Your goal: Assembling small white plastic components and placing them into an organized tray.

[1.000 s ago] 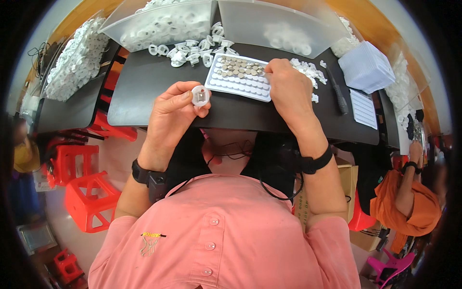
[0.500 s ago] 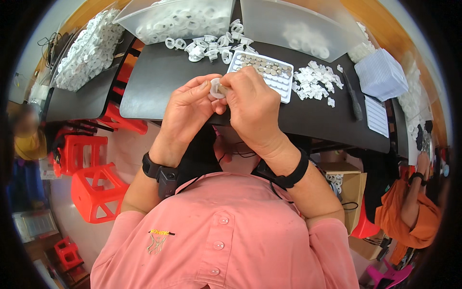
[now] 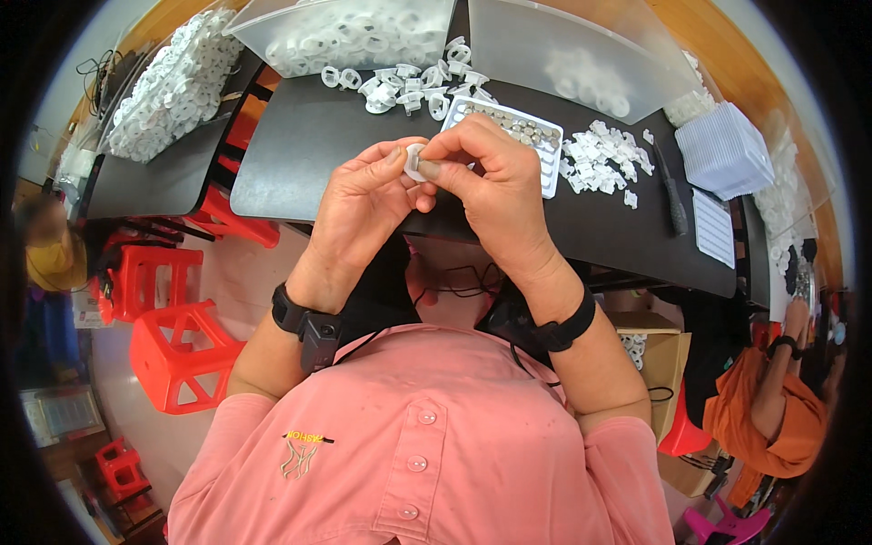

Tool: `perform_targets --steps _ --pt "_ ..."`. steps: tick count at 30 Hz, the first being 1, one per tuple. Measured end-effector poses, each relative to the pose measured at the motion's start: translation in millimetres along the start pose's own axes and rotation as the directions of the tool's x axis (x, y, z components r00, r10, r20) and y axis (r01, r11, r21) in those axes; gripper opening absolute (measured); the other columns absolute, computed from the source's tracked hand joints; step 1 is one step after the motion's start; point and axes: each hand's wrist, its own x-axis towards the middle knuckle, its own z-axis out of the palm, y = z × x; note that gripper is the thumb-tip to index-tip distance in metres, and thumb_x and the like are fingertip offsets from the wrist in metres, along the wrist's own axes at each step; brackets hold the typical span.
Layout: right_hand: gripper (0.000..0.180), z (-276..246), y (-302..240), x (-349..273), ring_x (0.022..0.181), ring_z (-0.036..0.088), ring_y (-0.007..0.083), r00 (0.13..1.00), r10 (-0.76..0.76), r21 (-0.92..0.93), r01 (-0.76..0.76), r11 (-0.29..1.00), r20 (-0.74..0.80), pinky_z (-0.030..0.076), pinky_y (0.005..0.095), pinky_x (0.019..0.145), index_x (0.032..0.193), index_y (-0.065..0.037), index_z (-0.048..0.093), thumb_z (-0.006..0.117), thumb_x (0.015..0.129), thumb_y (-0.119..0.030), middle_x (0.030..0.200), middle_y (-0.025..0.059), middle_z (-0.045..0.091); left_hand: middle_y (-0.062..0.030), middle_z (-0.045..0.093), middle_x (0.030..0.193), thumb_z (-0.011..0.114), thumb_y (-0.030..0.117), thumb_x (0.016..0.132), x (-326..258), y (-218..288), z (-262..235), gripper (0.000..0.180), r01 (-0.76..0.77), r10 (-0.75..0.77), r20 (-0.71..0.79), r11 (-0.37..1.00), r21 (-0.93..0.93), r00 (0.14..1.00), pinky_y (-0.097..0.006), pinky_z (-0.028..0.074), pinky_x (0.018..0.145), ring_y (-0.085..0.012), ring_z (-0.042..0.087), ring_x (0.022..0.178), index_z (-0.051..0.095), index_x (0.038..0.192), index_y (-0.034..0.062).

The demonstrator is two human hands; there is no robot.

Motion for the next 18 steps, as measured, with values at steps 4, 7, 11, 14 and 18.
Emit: perform_targets --steps 4,7,11,14,18 --pt "0.006 0.3 -9.4 3.4 0.065 0.062 0.0102 0.994 0.098 0.081 -0.102 0.991 0.049 0.048 0.0241 0.06 0.082 0.002 0.066 0.072 0.084 0.004 0.083 0.0031 0.062 -0.0149 0.067 0.1 0.062 0.01 0.098 0.7 -0.7 0.1 0.022 0.002 -0.002 -0.005 1.0 0.0 1.0 -0.036 0.052 0.073 -0.0239 0.065 0.084 0.064 0.113 -0.0062" --pt "0.006 1.3 -10.7 6.2 0.061 0.063 0.0102 0.987 0.158 0.086 -0.16 0.983 0.031 0.047 0.0233 0.057 0.082 0.001 0.067 0.072 0.084 0.001 0.076 0.0032 0.063 -0.0154 0.067 0.1 0.062 0.011 0.098 1.6 -1.7 -1.2 0.023 -0.011 0.011 -0.01 1.0 0.001 1.0 -0.036 0.053 0.073 -0.0246 0.065 0.085 0.063 0.114 -0.0069" --pt "0.007 -1.5 -16.1 13.6 0.06 0.063 0.0105 0.952 0.303 0.061 -0.305 0.951 0.027 0.045 0.0226 0.054 0.081 -0.001 0.066 0.073 0.083 -0.001 0.068 0.003 0.063 -0.0162 0.066 0.1 0.062 0.011 0.098 1.2 -1.6 1.6 0.023 -0.017 0.017 -0.029 1.0 0.011 0.999 -0.036 0.053 0.072 -0.0263 0.065 0.085 0.062 0.113 -0.007" --pt "0.005 -2.3 -14.0 14.2 0.059 0.06 0.0048 0.932 0.355 0.107 -0.362 0.926 0.077 0.036 0.0174 0.05 0.085 -0.005 0.068 0.072 0.085 -0.006 0.074 -0.0009 0.068 -0.0167 0.066 0.1 0.062 0.011 0.098 1.1 -2.0 3.6 0.022 -0.028 0.029 -0.043 0.999 0.031 0.999 -0.037 0.053 0.072 -0.0272 0.065 0.085 0.062 0.111 -0.0067" --pt "0.006 6.6 -19.5 14.6 0.057 0.061 0.0071 0.929 0.367 0.177 -0.369 0.913 0.046 0.035 0.0187 0.047 0.082 -0.005 0.065 0.071 0.084 -0.003 0.071 0.0017 0.066 -0.017 0.067 0.099 0.063 0.012 0.098 1.4 -1.1 3.1 0.022 -0.035 0.037 -0.056 0.999 0.035 0.998 -0.036 0.053 0.072 -0.0275 0.065 0.085 0.062 0.11 -0.0068"
